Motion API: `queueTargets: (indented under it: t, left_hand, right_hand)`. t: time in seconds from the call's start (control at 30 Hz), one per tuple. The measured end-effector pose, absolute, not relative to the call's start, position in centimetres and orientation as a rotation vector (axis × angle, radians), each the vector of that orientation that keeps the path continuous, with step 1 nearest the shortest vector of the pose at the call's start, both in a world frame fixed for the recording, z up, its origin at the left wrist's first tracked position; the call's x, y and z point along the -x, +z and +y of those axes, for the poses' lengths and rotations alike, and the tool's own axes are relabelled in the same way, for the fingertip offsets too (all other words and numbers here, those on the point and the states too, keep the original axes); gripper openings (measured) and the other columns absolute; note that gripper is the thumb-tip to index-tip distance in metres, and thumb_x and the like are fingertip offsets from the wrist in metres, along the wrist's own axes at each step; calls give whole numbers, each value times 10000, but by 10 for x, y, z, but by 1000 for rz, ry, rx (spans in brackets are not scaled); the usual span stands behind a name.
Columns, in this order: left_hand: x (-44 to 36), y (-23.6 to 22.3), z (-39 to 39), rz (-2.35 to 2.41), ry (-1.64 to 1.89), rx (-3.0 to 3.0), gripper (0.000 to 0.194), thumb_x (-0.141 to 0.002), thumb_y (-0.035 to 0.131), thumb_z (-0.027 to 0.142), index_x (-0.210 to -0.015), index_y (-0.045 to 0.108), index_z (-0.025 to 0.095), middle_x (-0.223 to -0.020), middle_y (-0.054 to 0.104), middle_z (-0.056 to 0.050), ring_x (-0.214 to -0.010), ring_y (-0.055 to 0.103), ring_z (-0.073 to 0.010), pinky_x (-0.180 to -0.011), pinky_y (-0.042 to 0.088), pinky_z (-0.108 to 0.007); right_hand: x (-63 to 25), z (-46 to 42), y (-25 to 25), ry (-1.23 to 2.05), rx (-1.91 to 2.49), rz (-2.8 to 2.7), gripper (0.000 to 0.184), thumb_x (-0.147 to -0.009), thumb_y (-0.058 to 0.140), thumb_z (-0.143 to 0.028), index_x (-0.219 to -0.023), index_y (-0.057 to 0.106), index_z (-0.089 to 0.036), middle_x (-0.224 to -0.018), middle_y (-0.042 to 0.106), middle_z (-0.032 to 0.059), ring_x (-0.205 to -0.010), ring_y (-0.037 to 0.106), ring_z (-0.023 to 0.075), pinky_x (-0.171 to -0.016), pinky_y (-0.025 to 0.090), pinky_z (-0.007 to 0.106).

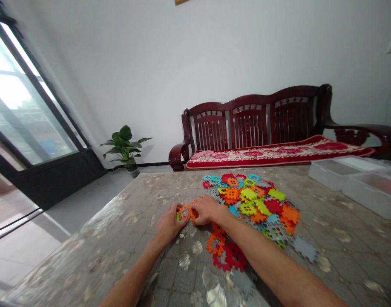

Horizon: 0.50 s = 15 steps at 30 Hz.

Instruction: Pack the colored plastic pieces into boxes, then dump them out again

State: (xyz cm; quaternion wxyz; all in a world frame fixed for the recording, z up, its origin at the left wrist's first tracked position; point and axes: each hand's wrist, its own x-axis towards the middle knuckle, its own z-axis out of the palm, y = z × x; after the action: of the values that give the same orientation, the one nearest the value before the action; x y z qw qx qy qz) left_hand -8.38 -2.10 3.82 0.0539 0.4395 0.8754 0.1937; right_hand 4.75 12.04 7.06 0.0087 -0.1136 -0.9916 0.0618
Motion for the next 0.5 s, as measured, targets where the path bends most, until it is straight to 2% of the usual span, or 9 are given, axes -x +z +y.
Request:
queueTargets:
  t: [0.13,0.23,0.33,0.5]
  left_hand:
    - [76,32,-10,2666,764,-1237,367,-795,712,310,-1135,602,225,-979,755,-28,-862,711,-224,-727,472,-274]
    - [70,30,1,2631,923,-1209,203,-770,671,259,-964,634,211,-861,730,-7,-815,693,-210,-713,464,-266]
    - [63,35,12,2544,1085,-1218,80,-760,612,251,-818,638,204,-734,674,23,-739,660,-190,-679,455,-259]
    - [47,53,39,2367,1292,-1284,121,-731,601,250,-820,653,186,-703,636,40,-688,610,-159,-653,453,-242]
  right_hand:
    - [-52,114,68,222,368,-3048,328,-794,688,-276,-1084,766,-143,-1160,739,189,-1102,675,339,-924,551,423]
    - [-56,114,66,269,400,-2995,319,-822,655,-216,-1117,755,-148,-1218,729,182,-1174,656,319,-966,532,393]
    - [-60,121,66,348,480,-2929,298,-855,590,-149,-1098,761,-175,-1170,755,153,-1115,691,286,-930,532,358]
    - [-78,147,72,517,624,-2733,261,-891,542,-141,-1001,774,-183,-1054,790,111,-1012,723,246,-874,520,307]
